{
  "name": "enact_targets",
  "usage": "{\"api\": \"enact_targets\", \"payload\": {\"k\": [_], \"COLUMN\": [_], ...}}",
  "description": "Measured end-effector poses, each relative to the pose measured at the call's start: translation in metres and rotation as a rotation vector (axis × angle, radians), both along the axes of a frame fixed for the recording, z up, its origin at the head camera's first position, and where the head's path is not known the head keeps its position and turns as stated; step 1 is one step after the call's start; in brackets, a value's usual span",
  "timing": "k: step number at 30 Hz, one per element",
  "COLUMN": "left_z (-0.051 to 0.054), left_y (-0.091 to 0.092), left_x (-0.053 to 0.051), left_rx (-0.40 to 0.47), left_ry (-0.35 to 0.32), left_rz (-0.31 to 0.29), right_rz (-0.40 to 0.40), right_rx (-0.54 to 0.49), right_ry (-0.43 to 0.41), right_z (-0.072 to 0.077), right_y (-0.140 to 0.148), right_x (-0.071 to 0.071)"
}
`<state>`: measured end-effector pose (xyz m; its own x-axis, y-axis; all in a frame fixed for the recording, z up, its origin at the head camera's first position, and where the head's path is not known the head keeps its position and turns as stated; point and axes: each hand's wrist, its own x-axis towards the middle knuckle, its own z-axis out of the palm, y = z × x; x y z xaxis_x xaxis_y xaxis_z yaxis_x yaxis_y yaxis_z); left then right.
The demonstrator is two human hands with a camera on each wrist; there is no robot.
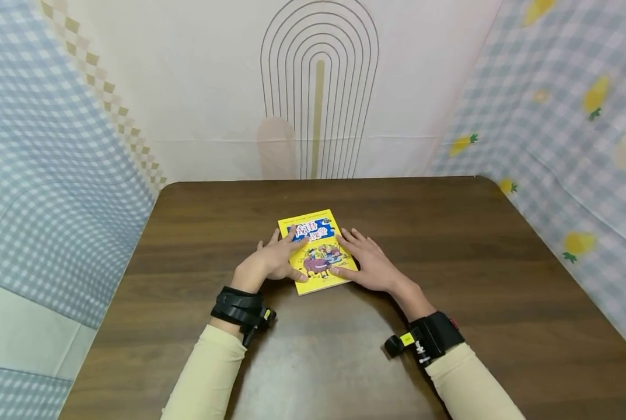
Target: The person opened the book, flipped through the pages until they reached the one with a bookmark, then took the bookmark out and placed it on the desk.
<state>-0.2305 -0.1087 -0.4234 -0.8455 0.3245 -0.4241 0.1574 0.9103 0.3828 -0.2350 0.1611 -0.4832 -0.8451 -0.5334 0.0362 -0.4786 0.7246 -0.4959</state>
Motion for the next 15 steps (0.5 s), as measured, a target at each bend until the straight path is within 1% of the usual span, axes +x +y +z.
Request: {"api": "enact_targets", "payload": {"k": [4, 8, 11, 13, 15], "left_z": [0.008, 0.016, 0.019, 0.018, 0.015], "left_y": [0.004, 0.008, 0.01, 0.012, 0.014], "left_x": [0.01, 0.018, 0.022, 0.023, 0.025], "left_rx": [-0.026, -0.02, -0.017, -0.01, 0.002], "left_ry": [0.055, 0.117, 0.133, 0.128, 0.119], "left_rz": [0.06, 0.092, 0.1, 0.101, 0.097], "right_rz": [-0.008, -0.028, -0.042, -0.06, -0.08], "right_rx": [-0.017, -0.021, -0.02, -0.012, -0.002], "right_ry": [-0.01, -0.015, -0.011, -0.004, -0.004], "right_z": [-0.002, -0.002, -0.001, -0.001, 0.0], "right_y": [-0.005, -0.009, -0.011, -0.01, -0.008], "right_x": [0.002, 0.005, 0.006, 0.008, 0.009]}}
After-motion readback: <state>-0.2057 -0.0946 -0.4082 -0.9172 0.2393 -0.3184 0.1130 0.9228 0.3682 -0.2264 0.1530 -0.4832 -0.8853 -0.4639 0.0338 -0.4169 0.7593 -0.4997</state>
